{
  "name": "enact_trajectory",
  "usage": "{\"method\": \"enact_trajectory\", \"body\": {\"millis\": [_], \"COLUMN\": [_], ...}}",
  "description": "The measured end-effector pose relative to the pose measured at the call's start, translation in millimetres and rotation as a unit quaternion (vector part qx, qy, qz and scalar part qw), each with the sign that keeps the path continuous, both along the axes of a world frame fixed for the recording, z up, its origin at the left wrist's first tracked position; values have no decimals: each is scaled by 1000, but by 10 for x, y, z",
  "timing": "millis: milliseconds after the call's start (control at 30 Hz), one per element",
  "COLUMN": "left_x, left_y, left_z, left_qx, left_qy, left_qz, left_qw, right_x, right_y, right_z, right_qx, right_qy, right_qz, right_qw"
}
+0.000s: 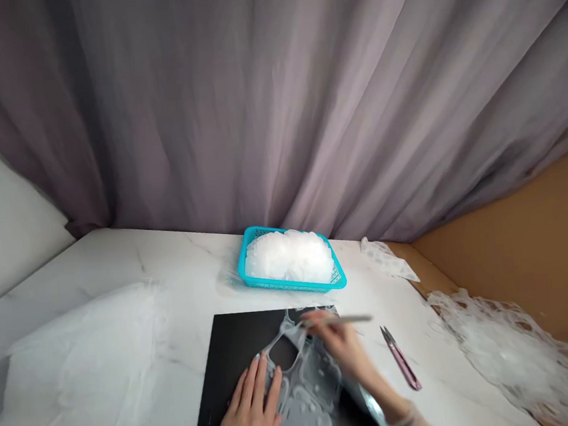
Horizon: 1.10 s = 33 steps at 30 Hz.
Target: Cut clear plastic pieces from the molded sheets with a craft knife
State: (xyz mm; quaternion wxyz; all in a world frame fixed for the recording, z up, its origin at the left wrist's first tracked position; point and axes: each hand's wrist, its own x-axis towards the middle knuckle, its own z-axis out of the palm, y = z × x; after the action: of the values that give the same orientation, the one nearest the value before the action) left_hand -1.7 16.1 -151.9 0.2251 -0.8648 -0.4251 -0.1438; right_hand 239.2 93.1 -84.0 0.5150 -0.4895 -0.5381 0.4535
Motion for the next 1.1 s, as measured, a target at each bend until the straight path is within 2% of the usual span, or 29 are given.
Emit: {"method": "enact_trajectory", "body": {"millis": [67, 133, 200, 267, 367, 433, 467, 500, 533, 567, 633, 667, 700, 733, 767, 867, 900, 933, 1033, 1100], "left_x": [30, 79, 117, 122, 74, 40, 32, 32, 40, 54, 90, 107, 120, 129, 135, 134, 133, 132, 140, 150], "left_y": [-20, -51, -77, -92, -87, -56, -31, 1, 39, 82, 168, 205, 233, 251, 258, 239, 229, 221, 216, 221], "left_z": [36, 52, 55, 76, 223, 411, 521, 631, 734, 822, 937, 962, 969, 961, 944, 877, 860, 846, 828, 825], "left_qx": [-17, -47, -81, -114, -176, -245, -292, -351, -423, -504, -652, -695, -718, -725, -722, -697, -694, -691, -677, -665], "left_qy": [12, 15, 6, -26, -106, -190, -252, -328, -410, -492, -603, -625, -636, -642, -648, -658, -656, -653, -648, -647], "left_qz": [7, 22, 34, 46, 31, 10, 1, -11, -21, -20, -25, -31, -37, -40, -38, -16, -10, -3, 20, 32], "left_qw": [1000, 999, 996, 992, 978, 951, 923, 877, 808, 709, 459, 353, 280, 246, 241, 285, 298, 310, 348, 371], "right_x": [536, 1002, 1245, 1232, 892, 590, 440, 298, 167, 50, -131, -190, -227, -243, -242, -183, -164, -154, -184, -229], "right_y": [87, 54, -63, -190, -299, -346, -381, -430, -494, -571, -732, -798, -844, -863, -854, -704, -638, -576, -456, -430], "right_z": [104, 169, 188, 191, 261, 372, 439, 505, 567, 622, 706, 736, 759, 775, 785, 770, 750, 723, 625, 566], "right_qx": [-20, -54, -86, -109, -127, -112, -97, -81, -64, -51, -31, -20, -9, 3, 15, 16, 4, -10, -40, -51], "right_qy": [45, 80, 109, 133, 156, 165, 162, 152, 128, 91, -18, -75, -123, -155, -173, -213, -229, -242, -239, -232], "right_qz": [-64, -102, -122, -130, -124, -96, -75, -54, -33, -7, 84, 141, 192, 220, 217, 104, 86, 93, 180, 211], "right_qw": [997, 990, 983, 977, 972, 975, 979, 984, 989, 995, 996, 987, 974, 963, 961, 971, 970, 966, 953, 948]}}
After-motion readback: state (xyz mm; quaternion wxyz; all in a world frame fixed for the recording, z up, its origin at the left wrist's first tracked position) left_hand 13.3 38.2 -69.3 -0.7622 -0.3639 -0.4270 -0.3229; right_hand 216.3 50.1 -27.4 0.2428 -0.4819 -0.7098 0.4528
